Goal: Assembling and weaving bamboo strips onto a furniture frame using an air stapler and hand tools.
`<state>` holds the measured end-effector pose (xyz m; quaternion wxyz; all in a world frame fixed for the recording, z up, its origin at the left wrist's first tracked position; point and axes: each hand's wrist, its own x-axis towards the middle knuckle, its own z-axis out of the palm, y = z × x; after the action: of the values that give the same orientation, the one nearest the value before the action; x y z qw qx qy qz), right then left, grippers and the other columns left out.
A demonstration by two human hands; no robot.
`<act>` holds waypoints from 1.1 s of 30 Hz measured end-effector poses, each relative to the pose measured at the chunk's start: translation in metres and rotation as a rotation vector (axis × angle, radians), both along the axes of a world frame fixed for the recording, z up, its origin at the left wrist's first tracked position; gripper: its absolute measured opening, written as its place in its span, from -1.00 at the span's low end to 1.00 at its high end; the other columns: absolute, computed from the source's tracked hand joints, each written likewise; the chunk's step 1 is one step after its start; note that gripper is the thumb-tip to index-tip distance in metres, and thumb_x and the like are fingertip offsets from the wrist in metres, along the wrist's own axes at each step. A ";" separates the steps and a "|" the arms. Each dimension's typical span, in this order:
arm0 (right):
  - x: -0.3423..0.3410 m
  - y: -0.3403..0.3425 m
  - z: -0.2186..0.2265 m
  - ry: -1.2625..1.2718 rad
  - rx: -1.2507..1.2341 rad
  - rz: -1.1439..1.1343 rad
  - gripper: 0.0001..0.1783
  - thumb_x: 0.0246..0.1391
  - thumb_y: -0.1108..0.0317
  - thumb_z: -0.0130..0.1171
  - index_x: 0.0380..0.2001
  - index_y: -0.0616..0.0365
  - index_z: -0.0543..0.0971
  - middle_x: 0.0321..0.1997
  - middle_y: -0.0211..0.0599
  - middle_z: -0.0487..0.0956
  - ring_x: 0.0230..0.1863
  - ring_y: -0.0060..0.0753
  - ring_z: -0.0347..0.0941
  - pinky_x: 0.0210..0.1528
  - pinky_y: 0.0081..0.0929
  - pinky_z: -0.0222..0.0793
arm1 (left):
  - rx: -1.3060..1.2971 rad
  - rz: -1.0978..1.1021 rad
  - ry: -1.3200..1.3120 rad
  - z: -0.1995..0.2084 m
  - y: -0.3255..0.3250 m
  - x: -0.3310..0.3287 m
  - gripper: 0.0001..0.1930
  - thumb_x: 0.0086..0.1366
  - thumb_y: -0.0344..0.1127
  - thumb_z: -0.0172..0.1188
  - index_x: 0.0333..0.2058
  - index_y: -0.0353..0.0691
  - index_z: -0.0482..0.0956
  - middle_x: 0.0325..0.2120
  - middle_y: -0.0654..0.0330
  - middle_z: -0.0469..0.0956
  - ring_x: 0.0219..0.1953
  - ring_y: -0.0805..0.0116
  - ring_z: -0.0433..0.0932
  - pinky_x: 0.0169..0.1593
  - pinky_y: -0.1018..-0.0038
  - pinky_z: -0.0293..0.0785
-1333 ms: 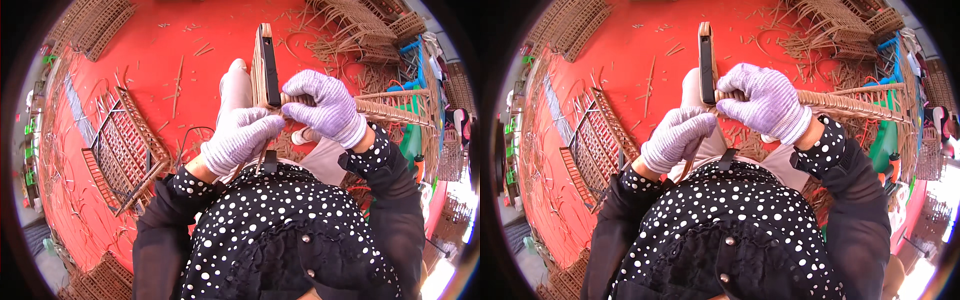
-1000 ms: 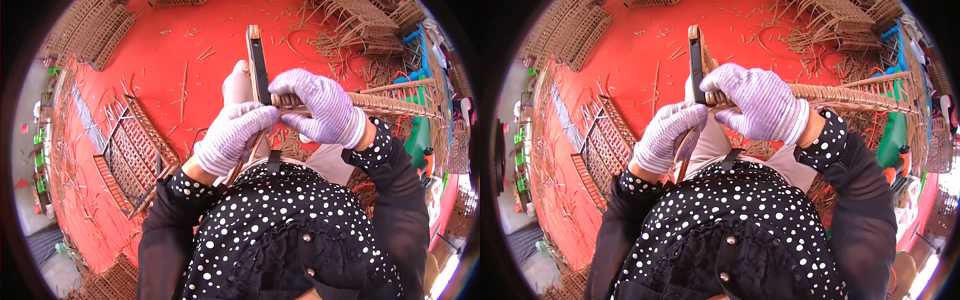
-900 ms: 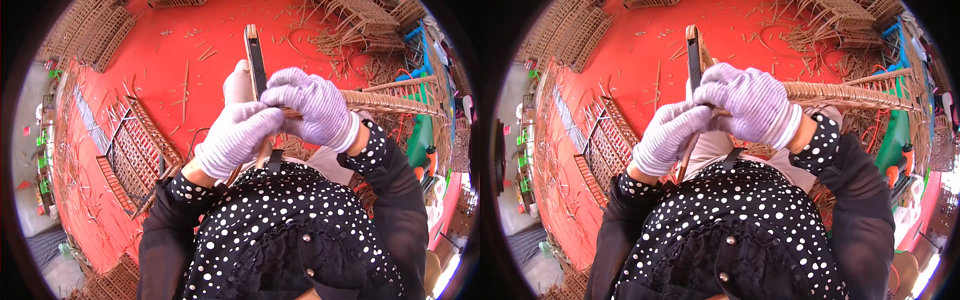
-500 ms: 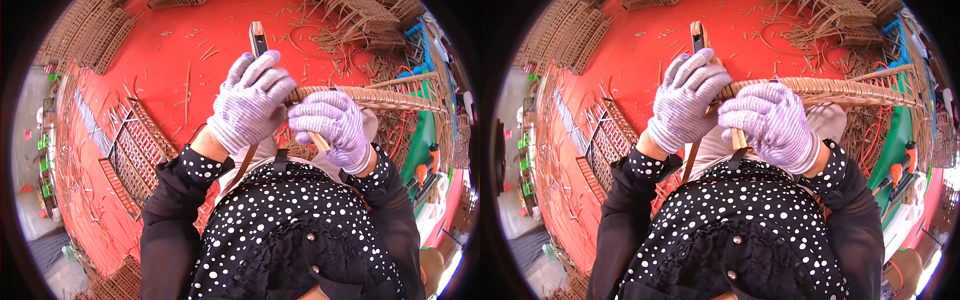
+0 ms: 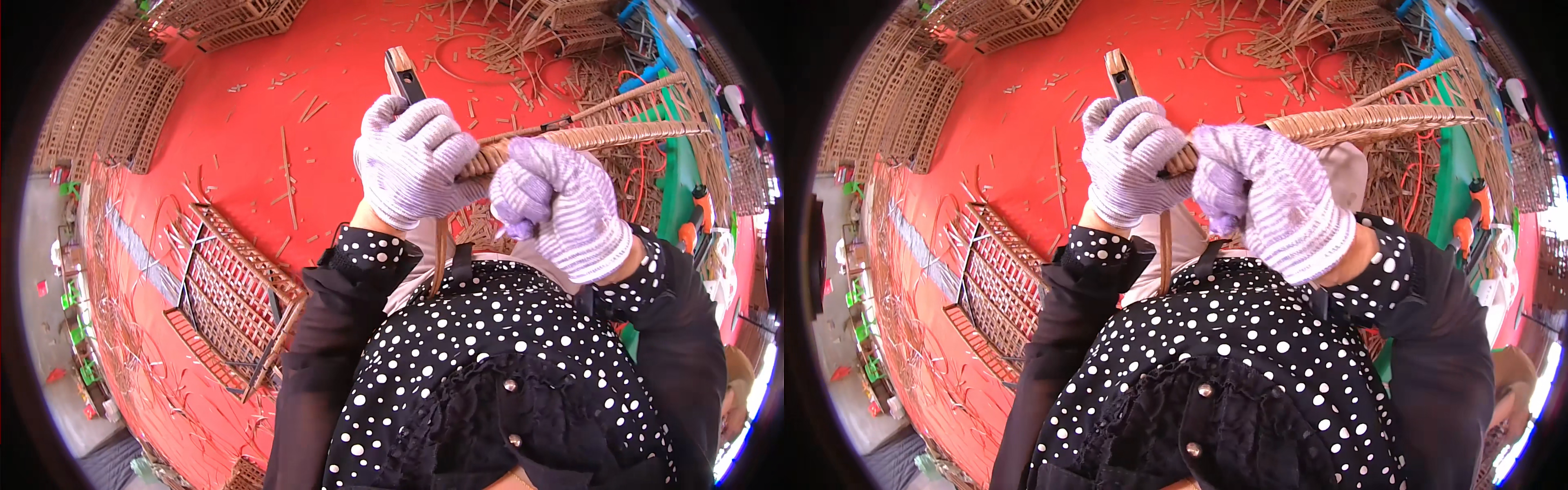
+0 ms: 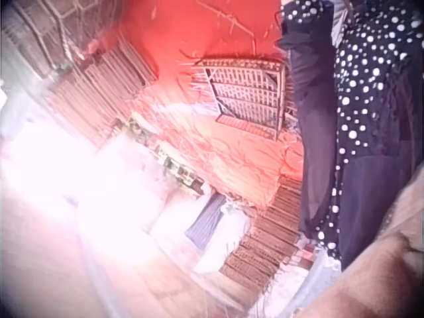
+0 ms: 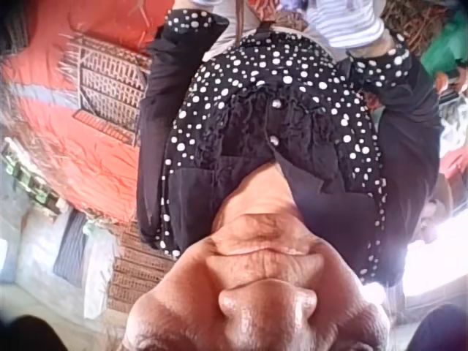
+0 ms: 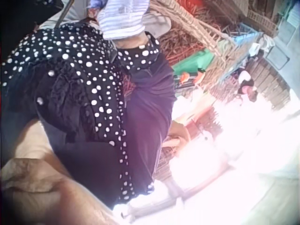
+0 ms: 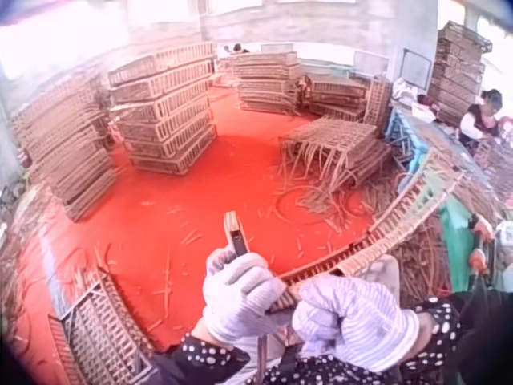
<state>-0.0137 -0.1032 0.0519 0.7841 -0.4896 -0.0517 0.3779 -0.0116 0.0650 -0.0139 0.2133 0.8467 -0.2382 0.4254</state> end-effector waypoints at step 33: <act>0.060 -0.284 -0.054 -0.958 -1.193 -0.792 -0.80 -0.02 0.32 0.07 -0.30 0.11 0.52 -0.31 -0.19 0.53 -0.27 -0.19 0.47 -0.22 -0.38 0.40 | 0.190 0.131 0.073 0.005 0.003 0.065 -0.80 0.19 -0.40 0.08 -0.21 -0.26 0.54 -0.22 0.18 0.57 -0.25 0.15 0.45 0.03 0.21 0.24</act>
<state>0.0463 -0.3874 -0.0024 0.3636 -0.9083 0.0048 -0.2068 0.0536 0.0685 -0.0094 0.1122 0.8918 -0.2135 0.3829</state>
